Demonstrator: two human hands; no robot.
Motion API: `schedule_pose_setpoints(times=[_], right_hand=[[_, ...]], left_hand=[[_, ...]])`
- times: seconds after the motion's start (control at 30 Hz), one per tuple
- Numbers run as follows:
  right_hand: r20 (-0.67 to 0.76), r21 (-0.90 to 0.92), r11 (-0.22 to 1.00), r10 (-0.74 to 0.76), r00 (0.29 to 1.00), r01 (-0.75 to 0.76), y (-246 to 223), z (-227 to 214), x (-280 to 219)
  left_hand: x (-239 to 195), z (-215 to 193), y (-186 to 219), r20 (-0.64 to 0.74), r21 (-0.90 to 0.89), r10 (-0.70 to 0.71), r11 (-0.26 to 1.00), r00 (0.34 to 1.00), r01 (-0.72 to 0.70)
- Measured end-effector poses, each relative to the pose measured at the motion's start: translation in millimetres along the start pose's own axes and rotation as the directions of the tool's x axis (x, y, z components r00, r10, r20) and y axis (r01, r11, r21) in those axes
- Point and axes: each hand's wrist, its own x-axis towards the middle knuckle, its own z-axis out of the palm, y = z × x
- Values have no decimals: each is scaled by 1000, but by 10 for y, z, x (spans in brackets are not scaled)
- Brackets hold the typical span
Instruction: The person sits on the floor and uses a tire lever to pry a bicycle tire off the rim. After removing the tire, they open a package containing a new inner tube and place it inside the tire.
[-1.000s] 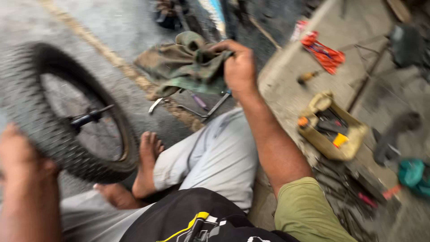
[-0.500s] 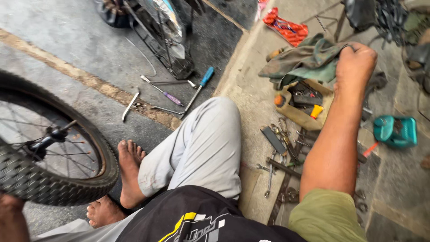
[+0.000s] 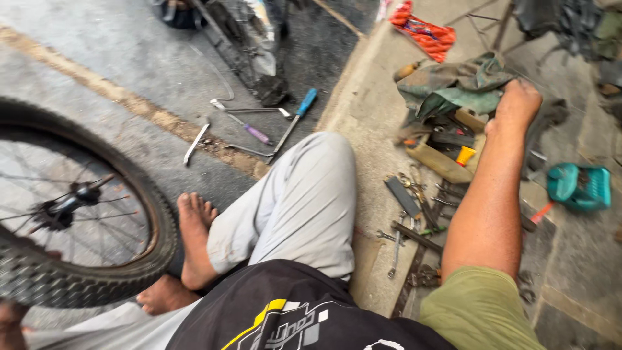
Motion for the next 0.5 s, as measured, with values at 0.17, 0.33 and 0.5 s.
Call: schedule_pose_setpoints(times=[0.17, 0.33, 0.5], right_hand=[[487, -728, 381, -299, 821, 570, 689, 712, -492], [577, -627, -364, 377, 725, 689, 1155, 1255, -1111], [451, -432, -605, 498, 741, 669, 1211, 1445, -1242]], left_hand=[[-256, -597, 716, 7, 27, 150, 988, 989, -150], [-335, -415, 858, -189, 121, 180, 980, 965, -159], [-389, -159, 870, -221, 46, 118, 993, 968, -111]])
